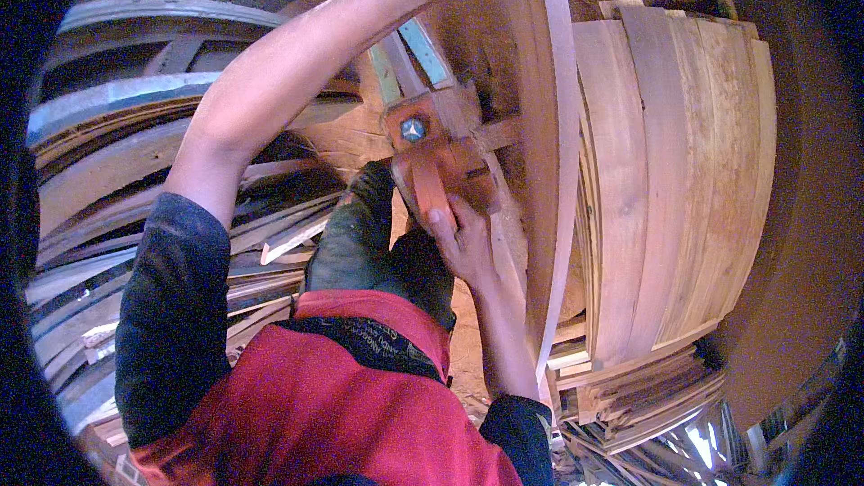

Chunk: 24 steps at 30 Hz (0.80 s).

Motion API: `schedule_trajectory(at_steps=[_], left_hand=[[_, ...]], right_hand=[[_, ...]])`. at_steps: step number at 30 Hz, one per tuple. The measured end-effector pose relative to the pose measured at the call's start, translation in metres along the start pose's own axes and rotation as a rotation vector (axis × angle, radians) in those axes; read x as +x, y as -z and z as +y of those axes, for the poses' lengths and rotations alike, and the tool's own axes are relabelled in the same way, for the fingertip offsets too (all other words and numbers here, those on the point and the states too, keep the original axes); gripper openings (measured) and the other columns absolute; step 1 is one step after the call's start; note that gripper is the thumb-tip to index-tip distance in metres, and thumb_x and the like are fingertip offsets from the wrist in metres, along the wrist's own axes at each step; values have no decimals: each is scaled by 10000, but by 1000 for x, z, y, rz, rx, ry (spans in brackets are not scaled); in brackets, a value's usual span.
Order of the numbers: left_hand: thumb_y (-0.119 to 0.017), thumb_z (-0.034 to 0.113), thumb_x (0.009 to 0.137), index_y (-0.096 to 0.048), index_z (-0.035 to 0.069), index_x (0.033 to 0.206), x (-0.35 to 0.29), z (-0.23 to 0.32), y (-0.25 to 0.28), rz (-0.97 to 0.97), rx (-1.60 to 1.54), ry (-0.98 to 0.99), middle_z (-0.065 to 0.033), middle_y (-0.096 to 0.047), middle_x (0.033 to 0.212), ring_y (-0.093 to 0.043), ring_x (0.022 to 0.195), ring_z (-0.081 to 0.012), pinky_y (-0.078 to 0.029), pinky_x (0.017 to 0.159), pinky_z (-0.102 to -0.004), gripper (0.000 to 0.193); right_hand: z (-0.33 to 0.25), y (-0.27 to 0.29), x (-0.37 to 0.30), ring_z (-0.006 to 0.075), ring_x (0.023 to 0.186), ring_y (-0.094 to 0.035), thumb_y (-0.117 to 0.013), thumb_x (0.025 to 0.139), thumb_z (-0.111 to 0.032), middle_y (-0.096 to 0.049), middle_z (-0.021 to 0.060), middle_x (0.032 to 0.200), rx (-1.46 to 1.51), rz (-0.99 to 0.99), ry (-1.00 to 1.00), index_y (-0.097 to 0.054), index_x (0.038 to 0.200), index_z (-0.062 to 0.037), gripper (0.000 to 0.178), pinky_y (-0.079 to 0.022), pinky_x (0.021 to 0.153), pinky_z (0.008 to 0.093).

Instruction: The person marks wood boards using a pen and smooths the surfaces of wood boards using a power planer.

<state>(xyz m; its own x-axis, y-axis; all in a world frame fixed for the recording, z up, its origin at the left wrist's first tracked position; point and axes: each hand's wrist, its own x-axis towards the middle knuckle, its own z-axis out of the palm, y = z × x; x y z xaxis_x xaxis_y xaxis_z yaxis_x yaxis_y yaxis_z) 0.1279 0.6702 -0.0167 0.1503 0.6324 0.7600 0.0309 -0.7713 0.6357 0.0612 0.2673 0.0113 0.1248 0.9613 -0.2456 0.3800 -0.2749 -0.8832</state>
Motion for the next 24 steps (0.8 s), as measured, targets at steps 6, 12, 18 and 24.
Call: schedule_trajectory(at_steps=[6,12,18,24], left_hand=[[-448,176,1013,-570,42,982,13,18,16,-493,-413,436,-150,-578,695,-576,620,-271,-445,607,-419,183],[-497,94,985,-578,40,1040,4,13,17,-231,51,-93,-188,-634,881,-624,784,-359,-493,721,-450,112],[-528,42,961,-584,29,1092,8,28,37,-313,70,-127,-207,-637,940,-622,831,-384,-499,766,-466,143],[-518,97,988,-576,24,1068,7,31,55,-404,-322,273,-183,-642,885,-629,789,-334,-488,724,-433,123]], right_hand=[[-31,-11,59,149,676,-582,-515,1027,-384,-580,56,662,199,36,-111,-642,926,22,437,-469,629,340],[-35,-44,126,191,751,-631,-515,1030,-379,-688,133,817,81,220,148,-663,1111,61,471,-495,690,377],[-61,-47,181,281,815,-697,-533,1018,-360,-697,247,882,108,213,95,-654,1149,74,469,-510,743,409],[-77,-52,243,367,1165,-619,-582,983,-428,-631,257,1253,95,-164,-63,-623,1229,-25,474,-461,993,467]])
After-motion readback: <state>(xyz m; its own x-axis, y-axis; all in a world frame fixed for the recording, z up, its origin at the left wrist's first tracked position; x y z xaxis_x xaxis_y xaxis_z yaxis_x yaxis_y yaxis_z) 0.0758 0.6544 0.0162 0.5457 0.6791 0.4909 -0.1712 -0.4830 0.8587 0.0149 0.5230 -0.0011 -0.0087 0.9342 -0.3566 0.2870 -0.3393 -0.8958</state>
